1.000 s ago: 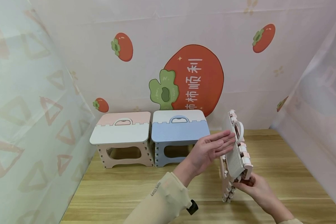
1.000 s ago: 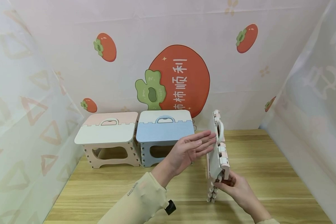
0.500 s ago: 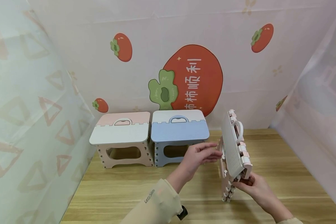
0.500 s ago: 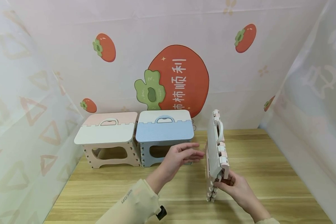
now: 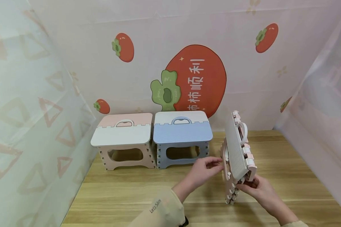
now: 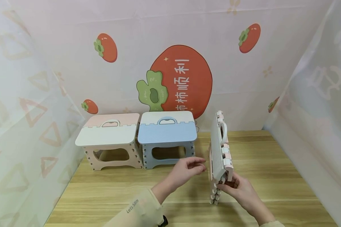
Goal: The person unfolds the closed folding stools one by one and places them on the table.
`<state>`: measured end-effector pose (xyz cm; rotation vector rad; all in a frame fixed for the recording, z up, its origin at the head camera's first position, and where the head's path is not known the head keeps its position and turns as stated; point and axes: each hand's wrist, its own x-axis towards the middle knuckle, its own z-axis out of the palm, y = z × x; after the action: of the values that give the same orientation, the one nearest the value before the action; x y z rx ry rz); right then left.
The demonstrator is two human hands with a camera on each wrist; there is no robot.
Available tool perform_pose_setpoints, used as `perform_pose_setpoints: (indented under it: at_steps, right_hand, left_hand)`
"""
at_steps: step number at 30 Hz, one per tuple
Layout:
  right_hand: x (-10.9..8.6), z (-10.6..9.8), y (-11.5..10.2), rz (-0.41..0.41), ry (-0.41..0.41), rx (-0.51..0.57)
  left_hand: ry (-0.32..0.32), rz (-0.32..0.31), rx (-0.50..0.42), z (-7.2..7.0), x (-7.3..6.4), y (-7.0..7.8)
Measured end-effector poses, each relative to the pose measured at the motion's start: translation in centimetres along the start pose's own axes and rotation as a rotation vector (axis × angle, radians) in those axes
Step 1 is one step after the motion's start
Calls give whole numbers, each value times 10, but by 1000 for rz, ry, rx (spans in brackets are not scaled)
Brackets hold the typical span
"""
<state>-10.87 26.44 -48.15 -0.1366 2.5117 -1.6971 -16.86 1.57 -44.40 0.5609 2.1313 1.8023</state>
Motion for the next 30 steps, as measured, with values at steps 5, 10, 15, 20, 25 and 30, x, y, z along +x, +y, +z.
perform_pose_setpoints:
  at_steps: [5, 10, 15, 20, 25, 30]
  right_hand:
    - [0, 0, 0, -13, -5, 7]
    - [-1, 0, 1, -12, -7, 12]
    - [0, -1, 1, -11, -12, 2]
    - [-1, -1, 0, -16, -9, -14]
    - [-1, 0, -1, -18, 1, -23]
    - [-1, 0, -1, -8, 5, -20]
  left_hand:
    - [-17, 35, 82, 7, -2, -5]
    - [-34, 18, 107, 15, -3, -14]
    - [-47, 1, 175, 23, -5, -21]
    - [-56, 13, 218, 30, -6, -25]
    - [-66, 46, 264, 34, -7, -26]
    - [-80, 82, 300, 37, -7, -28]
